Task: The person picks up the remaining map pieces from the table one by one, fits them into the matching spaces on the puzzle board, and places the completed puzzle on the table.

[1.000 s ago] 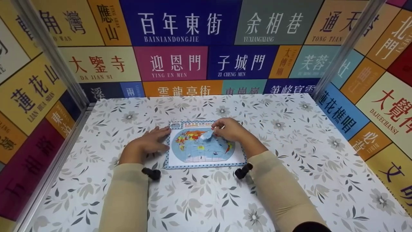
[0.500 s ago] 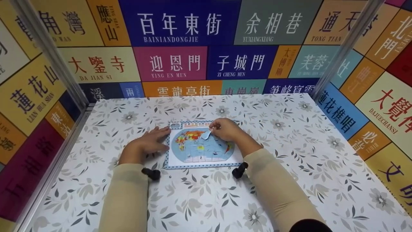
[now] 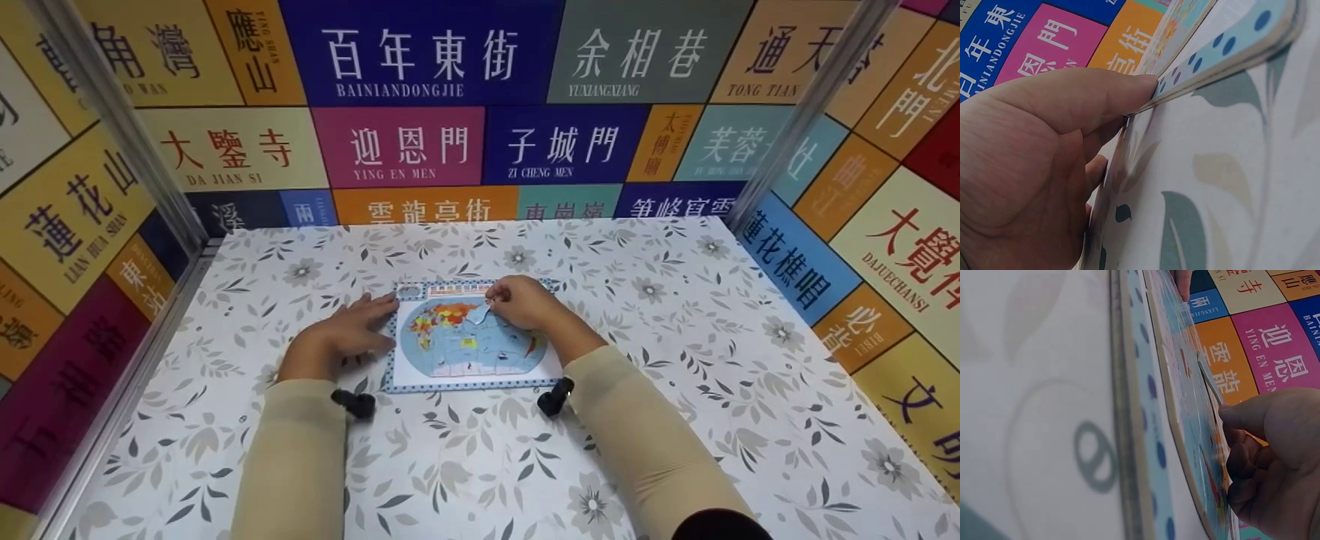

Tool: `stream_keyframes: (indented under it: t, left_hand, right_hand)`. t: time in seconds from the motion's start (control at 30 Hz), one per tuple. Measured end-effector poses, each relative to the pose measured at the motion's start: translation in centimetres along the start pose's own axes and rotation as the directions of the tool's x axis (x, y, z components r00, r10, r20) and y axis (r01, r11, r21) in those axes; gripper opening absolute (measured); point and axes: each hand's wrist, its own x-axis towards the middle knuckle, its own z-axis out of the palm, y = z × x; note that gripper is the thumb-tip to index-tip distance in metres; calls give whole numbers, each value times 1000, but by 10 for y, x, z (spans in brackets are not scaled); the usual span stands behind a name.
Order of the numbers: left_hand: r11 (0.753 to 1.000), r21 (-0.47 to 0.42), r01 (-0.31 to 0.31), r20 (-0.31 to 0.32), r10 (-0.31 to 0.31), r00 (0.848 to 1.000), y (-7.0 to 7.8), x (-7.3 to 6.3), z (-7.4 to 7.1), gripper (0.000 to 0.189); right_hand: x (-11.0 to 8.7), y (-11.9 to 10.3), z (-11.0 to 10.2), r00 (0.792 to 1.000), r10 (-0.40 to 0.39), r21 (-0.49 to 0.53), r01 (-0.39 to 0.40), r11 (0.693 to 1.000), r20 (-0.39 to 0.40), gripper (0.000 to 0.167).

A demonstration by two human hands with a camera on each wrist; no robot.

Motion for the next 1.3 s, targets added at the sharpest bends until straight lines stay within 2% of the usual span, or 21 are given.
stream_keyframes:
  t: [0.37, 0.67, 0.9, 1.17, 1.3]
  left_hand:
    - [1000, -19, 12, -6, -12, 1000, -1, 2, 1, 88]
    - [999, 34, -21, -7, 21, 1000, 0, 1, 1, 86]
    - [999, 37, -16, -5, 16, 1000, 1, 1, 1, 87]
    - [1000, 13, 2, -5, -2, 1000, 1, 2, 1, 88]
    - [1000, 0, 10, 1, -10, 1000, 1, 2, 1, 87]
  right_hand:
    - [2, -3, 0, 998, 45, 0, -45, 999, 34, 13]
    - [2, -2, 1, 1000, 3, -29, -2, 1000, 25, 17]
    - [1, -4, 1, 999, 26, -20, -25, 999, 27, 17]
    - [-1, -5, 1, 1000, 31, 5, -31, 1000, 2, 19]
    - [0, -7, 2, 999, 37, 26, -37, 999, -24, 26]
